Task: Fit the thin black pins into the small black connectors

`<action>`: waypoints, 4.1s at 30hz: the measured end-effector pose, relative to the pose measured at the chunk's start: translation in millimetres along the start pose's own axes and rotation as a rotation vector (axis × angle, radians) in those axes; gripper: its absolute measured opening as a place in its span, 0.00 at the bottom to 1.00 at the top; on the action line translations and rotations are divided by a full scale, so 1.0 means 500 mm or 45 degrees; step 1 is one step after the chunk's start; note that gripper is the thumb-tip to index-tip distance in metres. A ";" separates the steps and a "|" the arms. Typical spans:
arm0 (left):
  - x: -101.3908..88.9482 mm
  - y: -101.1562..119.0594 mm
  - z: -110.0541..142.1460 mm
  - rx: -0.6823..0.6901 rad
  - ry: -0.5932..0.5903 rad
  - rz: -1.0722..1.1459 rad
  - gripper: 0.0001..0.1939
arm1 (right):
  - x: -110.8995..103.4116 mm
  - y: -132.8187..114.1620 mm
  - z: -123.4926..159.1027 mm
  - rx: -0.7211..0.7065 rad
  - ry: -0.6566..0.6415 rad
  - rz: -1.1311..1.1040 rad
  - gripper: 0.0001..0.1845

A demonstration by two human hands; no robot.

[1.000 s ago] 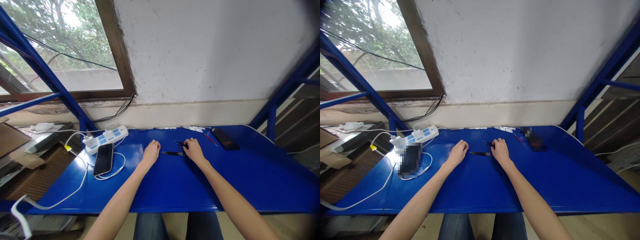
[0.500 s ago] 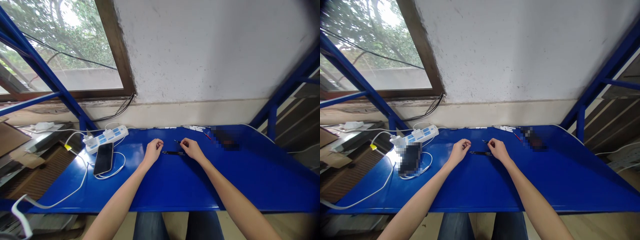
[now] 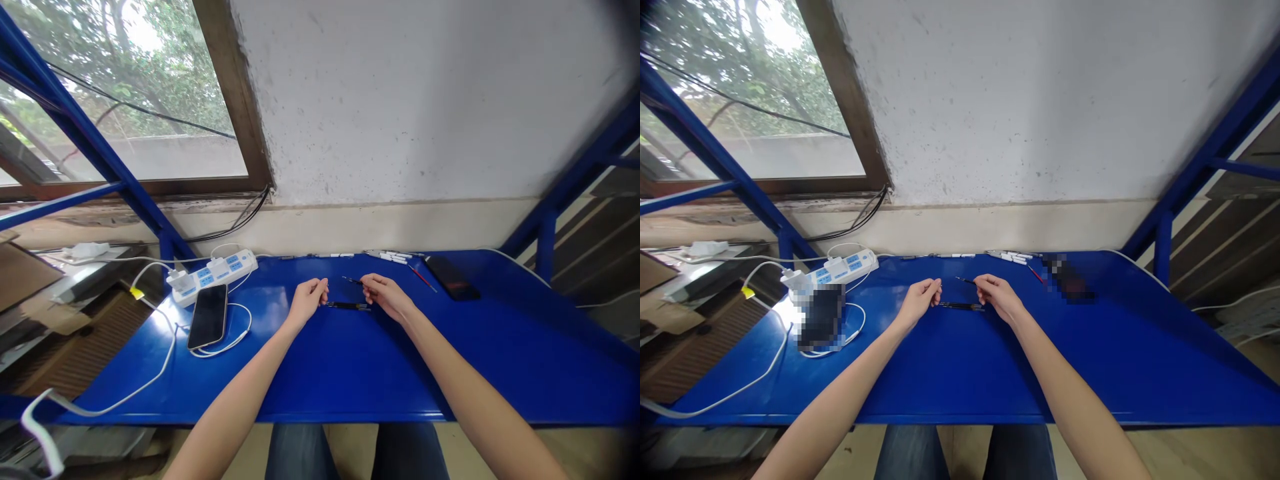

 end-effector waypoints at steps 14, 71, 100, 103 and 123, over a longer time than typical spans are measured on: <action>0.012 0.006 0.004 -0.031 -0.064 0.410 0.16 | 0.012 -0.003 0.001 -0.087 -0.050 -0.139 0.19; -0.033 -0.032 -0.012 0.326 0.190 -1.205 0.07 | 0.028 0.033 0.008 -0.574 -0.340 1.544 0.06; -0.003 -0.006 -0.002 0.307 0.139 -0.393 0.06 | -0.085 0.025 -0.024 -0.565 0.543 1.692 0.08; -0.001 -0.015 -0.006 0.262 0.114 -0.331 0.07 | -0.091 0.026 -0.029 -0.513 0.506 1.677 0.03; 0.002 0.002 -0.002 0.066 0.008 0.377 0.16 | -0.007 -0.009 -0.006 -0.183 0.138 0.055 0.22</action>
Point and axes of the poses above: each hand's wrist, its own z-axis away from the middle knuckle, its own x-axis out of the palm, y = z × x, the point moved 2 cm from there along -z, towards the middle knuckle, and after that the axes turned 8 degrees about -z, right-handed, at the moved point
